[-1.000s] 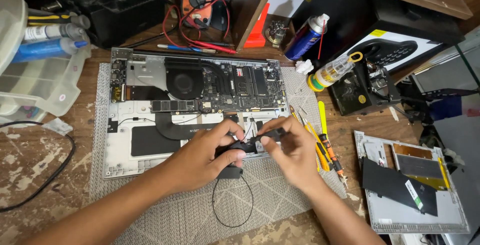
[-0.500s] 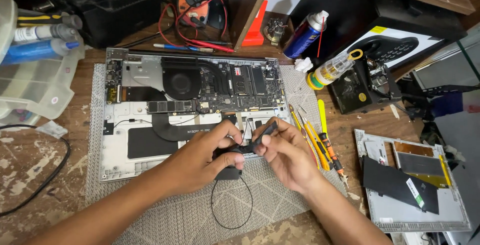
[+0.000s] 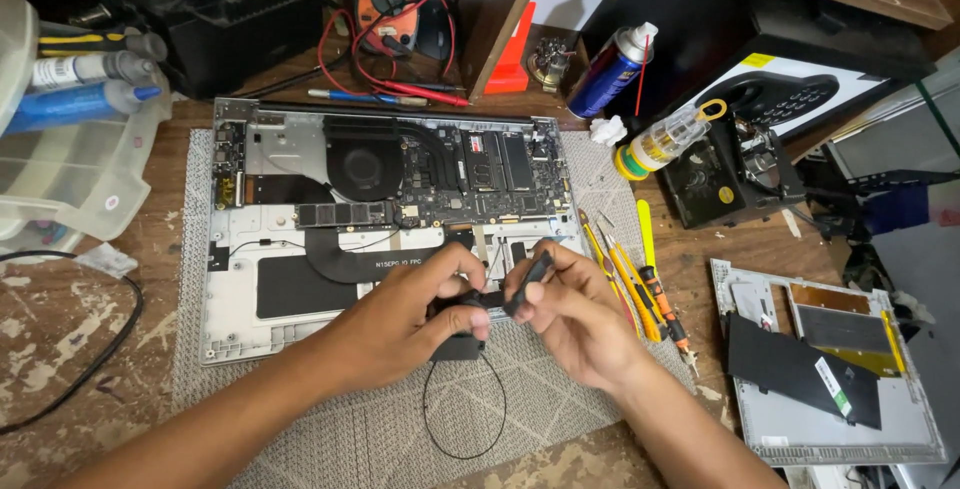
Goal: Inspecting and reconnecting internal motherboard components and wiring in a laptop during a repair.
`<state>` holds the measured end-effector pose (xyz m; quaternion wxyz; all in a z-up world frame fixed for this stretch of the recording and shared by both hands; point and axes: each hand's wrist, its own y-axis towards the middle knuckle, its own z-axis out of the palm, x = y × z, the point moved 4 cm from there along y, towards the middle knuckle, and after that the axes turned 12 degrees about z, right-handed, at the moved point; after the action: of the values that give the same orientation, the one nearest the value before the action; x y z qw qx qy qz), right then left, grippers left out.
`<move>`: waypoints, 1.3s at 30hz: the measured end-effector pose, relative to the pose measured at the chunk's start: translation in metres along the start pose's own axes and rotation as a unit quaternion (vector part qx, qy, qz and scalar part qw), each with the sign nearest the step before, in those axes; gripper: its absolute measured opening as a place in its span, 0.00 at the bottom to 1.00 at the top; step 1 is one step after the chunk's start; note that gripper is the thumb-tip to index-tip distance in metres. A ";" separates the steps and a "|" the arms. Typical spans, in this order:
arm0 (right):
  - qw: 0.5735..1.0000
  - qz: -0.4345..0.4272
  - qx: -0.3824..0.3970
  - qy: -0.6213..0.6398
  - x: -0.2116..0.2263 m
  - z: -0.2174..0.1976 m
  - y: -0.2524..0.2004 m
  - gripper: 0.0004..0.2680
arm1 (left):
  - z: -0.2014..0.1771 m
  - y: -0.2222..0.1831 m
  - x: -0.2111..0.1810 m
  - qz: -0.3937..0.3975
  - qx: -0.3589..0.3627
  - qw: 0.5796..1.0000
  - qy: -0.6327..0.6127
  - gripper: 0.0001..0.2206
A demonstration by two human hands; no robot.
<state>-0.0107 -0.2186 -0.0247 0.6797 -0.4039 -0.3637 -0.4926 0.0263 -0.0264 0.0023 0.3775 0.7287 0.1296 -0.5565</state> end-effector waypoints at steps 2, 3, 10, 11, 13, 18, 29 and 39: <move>1.000 -0.015 -0.010 -0.020 0.008 0.000 0.000 0.07 | -0.001 0.001 0.001 0.000 -0.007 1.000 -0.001 0.06; 0.999 -0.030 -0.016 -0.040 0.012 0.000 0.001 0.07 | -0.003 0.002 0.001 0.000 -0.016 1.000 0.002 0.06; 0.996 -0.027 -0.026 -0.079 0.007 0.003 0.002 0.07 | -0.001 -0.001 0.003 -0.002 -0.011 1.000 0.003 0.06; 0.997 -0.017 -0.017 -0.069 0.006 0.003 0.003 0.07 | -0.001 0.000 0.002 0.002 -0.010 1.000 0.002 0.06; 0.998 -0.007 -0.008 -0.061 0.004 0.005 0.003 0.07 | -0.002 0.001 0.001 0.007 -0.009 1.000 0.000 0.07; 0.999 0.016 0.005 -0.031 0.005 0.011 0.002 0.07 | -0.002 0.001 -0.001 0.008 -0.005 1.000 0.000 0.06; 0.997 0.035 0.057 0.045 0.010 0.008 0.005 0.05 | 0.000 0.000 0.009 -0.087 0.050 0.995 0.027 0.08; 0.993 0.012 0.105 0.050 0.007 0.014 0.003 0.06 | -0.002 0.000 0.006 -0.101 0.050 0.993 0.020 0.09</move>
<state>-0.0077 -0.2081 -0.0129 0.7418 -0.3097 -0.3736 -0.4629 0.0294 -0.0267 -0.0028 0.2793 0.7407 0.1821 -0.5833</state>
